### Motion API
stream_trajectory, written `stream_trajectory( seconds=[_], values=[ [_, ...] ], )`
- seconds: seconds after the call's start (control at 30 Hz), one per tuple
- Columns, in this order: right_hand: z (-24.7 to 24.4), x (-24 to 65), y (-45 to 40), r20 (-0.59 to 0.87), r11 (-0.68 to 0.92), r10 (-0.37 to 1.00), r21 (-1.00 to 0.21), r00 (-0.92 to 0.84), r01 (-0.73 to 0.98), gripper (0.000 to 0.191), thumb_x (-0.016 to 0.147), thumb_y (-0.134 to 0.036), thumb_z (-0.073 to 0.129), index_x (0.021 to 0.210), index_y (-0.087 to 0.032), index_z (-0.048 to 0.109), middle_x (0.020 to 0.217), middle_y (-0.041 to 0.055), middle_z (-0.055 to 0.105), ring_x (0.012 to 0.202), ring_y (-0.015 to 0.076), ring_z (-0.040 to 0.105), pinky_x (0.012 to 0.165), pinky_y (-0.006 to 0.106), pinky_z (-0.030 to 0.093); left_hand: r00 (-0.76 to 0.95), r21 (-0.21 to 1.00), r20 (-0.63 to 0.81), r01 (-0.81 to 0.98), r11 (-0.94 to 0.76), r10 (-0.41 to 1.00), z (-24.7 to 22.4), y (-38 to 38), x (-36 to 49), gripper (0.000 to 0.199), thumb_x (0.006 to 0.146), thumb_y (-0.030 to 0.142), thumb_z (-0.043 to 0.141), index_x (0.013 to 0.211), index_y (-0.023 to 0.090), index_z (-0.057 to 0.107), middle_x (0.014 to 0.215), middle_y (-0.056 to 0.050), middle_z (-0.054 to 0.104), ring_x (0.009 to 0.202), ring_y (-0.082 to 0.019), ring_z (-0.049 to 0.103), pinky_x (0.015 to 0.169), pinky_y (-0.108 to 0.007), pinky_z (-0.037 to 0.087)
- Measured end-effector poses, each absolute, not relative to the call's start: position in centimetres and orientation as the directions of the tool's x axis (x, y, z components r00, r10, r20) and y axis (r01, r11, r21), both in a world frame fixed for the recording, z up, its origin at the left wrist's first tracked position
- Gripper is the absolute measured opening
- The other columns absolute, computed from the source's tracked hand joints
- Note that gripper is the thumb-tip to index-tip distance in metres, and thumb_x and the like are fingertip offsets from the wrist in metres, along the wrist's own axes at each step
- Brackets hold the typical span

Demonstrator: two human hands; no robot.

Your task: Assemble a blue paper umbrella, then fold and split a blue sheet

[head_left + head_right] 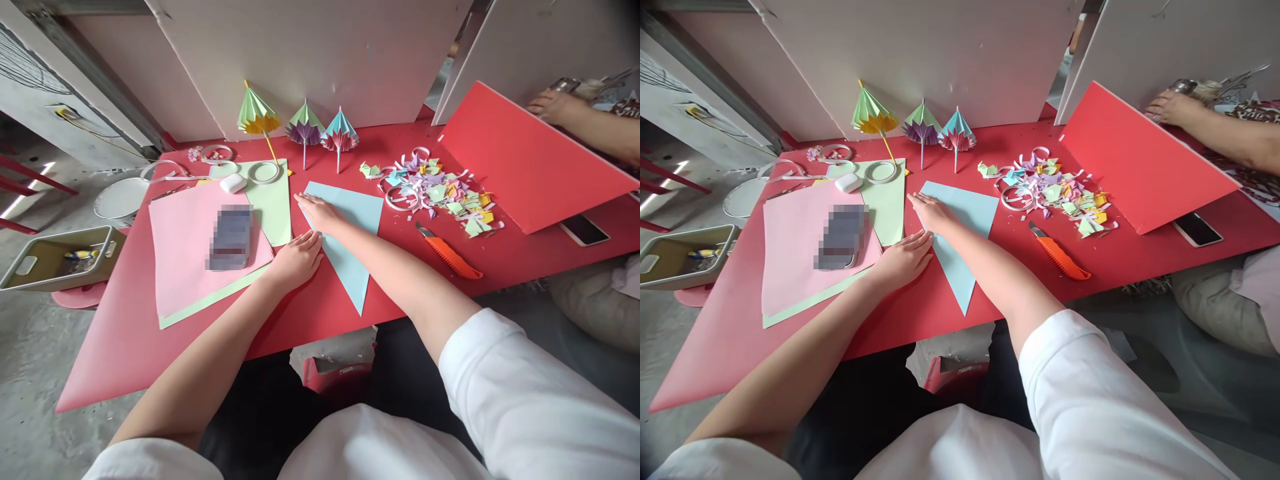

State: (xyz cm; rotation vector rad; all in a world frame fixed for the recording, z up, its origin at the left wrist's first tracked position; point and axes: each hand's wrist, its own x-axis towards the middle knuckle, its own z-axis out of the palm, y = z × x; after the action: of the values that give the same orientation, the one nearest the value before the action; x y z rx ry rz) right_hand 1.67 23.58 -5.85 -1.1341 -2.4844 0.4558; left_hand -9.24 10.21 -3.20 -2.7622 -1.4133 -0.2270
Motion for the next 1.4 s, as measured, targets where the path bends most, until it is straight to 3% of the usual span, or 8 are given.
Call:
stream_trajectory(
  seconds=[0.17, 0.33, 0.63, 0.77, 0.83, 0.93, 1.17, 1.4],
  values=[
    [-5.6, 1.7, 23.4, 0.177, 0.622, 0.766, -0.443, -0.618, 0.645, 0.046, 0.093, -0.022, 0.027, 0.137, -0.009, 0.033, 0.142, 0.0102, 0.035, 0.132, 0.0178, 0.030, 0.110, 0.031, 0.023, 0.761, -0.015, 0.165, 0.638, -0.770, 0.628, -2.1, 7.1, -8.4, 0.037, 0.088, 0.019, 0.033, 0.113, 0.005, 0.056, 0.119, -0.015, 0.058, 0.113, -0.024, 0.052, 0.102, -0.041, 0.037],
    [-5.9, 1.8, 23.4, 0.182, 0.602, 0.779, -0.487, -0.600, 0.633, 0.044, 0.094, -0.025, 0.027, 0.137, -0.017, 0.035, 0.142, 0.0031, 0.037, 0.132, 0.0148, 0.030, 0.110, 0.031, 0.023, 0.870, -0.005, 0.256, 0.437, -0.900, 0.421, -1.6, 3.5, -6.0, 0.027, 0.086, 0.018, 0.039, 0.097, 0.009, 0.063, 0.097, -0.014, 0.067, 0.094, -0.022, 0.061, 0.094, -0.041, 0.045],
    [-5.6, 1.6, 23.0, 0.210, 0.645, 0.761, -0.336, -0.613, 0.686, 0.044, 0.092, -0.018, 0.027, 0.134, -0.012, 0.038, 0.139, 0.0086, 0.041, 0.128, 0.0164, 0.035, 0.107, 0.030, 0.025, 0.864, 0.186, 0.399, 0.253, -0.950, 0.308, -1.4, -2.5, -3.7, 0.017, 0.085, 0.018, 0.042, 0.082, 0.014, 0.059, 0.064, -0.006, 0.064, 0.068, -0.017, 0.063, 0.069, -0.030, 0.054],
    [-5.1, 1.7, 22.4, 0.271, 0.640, 0.768, -0.311, -0.580, 0.702, 0.041, 0.091, -0.015, 0.028, 0.128, -0.012, 0.045, 0.130, 0.0122, 0.050, 0.120, 0.0222, 0.042, 0.102, 0.038, 0.029, 0.594, 0.299, 0.535, 0.532, -0.792, 0.601, -1.5, -0.8, -4.0, 0.019, 0.085, 0.014, 0.041, 0.095, 0.016, 0.058, 0.081, -0.006, 0.068, 0.082, -0.017, 0.065, 0.068, -0.028, 0.054],
    [-4.9, 1.7, 22.0, 0.294, 0.618, 0.785, -0.313, -0.545, 0.721, 0.039, 0.091, -0.016, 0.029, 0.125, -0.011, 0.048, 0.121, 0.0149, 0.055, 0.114, 0.0252, 0.044, 0.097, 0.041, 0.033, 0.416, 0.313, 0.470, 0.746, -0.588, 0.778, -2.0, 0.6, -3.6, 0.024, 0.087, 0.016, 0.040, 0.103, 0.016, 0.058, 0.101, -0.009, 0.066, 0.102, -0.021, 0.060, 0.080, -0.034, 0.053],
    [-4.3, 1.7, 21.6, 0.314, 0.580, 0.811, -0.330, -0.493, 0.745, 0.037, 0.089, -0.014, 0.031, 0.120, -0.011, 0.052, 0.112, 0.0154, 0.058, 0.108, 0.0259, 0.046, 0.093, 0.040, 0.035, 0.325, 0.200, 0.306, 0.897, -0.394, 0.895, -3.2, 2.0, -2.5, 0.041, 0.088, 0.028, 0.042, 0.125, 0.011, 0.046, 0.135, -0.018, 0.043, 0.127, -0.031, 0.037, 0.098, -0.047, 0.040],
    [-2.5, 6.3, 21.5, 0.291, 0.408, 0.906, -0.418, -0.306, 0.812, 0.040, 0.088, -0.014, 0.033, 0.126, -0.016, 0.046, 0.121, 0.0087, 0.052, 0.114, 0.0203, 0.043, 0.095, 0.030, 0.034, 0.389, 0.136, 0.100, 0.907, -0.400, 0.916, -3.5, 1.3, -3.5, 0.055, 0.090, 0.045, 0.036, 0.137, 0.016, 0.033, 0.144, -0.014, 0.029, 0.133, -0.028, 0.024, 0.107, -0.047, 0.027],
    [-1.1, 14.1, 18.2, 0.064, 0.133, 0.991, -0.434, -0.117, 0.891, 0.041, 0.085, -0.030, 0.049, 0.122, -0.012, 0.048, 0.117, 0.0156, 0.054, 0.112, 0.0287, 0.047, 0.089, 0.039, 0.039, 0.532, 0.249, -0.016, 0.822, -0.512, 0.847, -1.3, -0.8, -8.4, 0.051, 0.088, 0.037, 0.044, 0.136, 0.022, 0.035, 0.147, -0.008, 0.024, 0.134, -0.025, 0.023, 0.110, -0.045, 0.025]
  ],
)
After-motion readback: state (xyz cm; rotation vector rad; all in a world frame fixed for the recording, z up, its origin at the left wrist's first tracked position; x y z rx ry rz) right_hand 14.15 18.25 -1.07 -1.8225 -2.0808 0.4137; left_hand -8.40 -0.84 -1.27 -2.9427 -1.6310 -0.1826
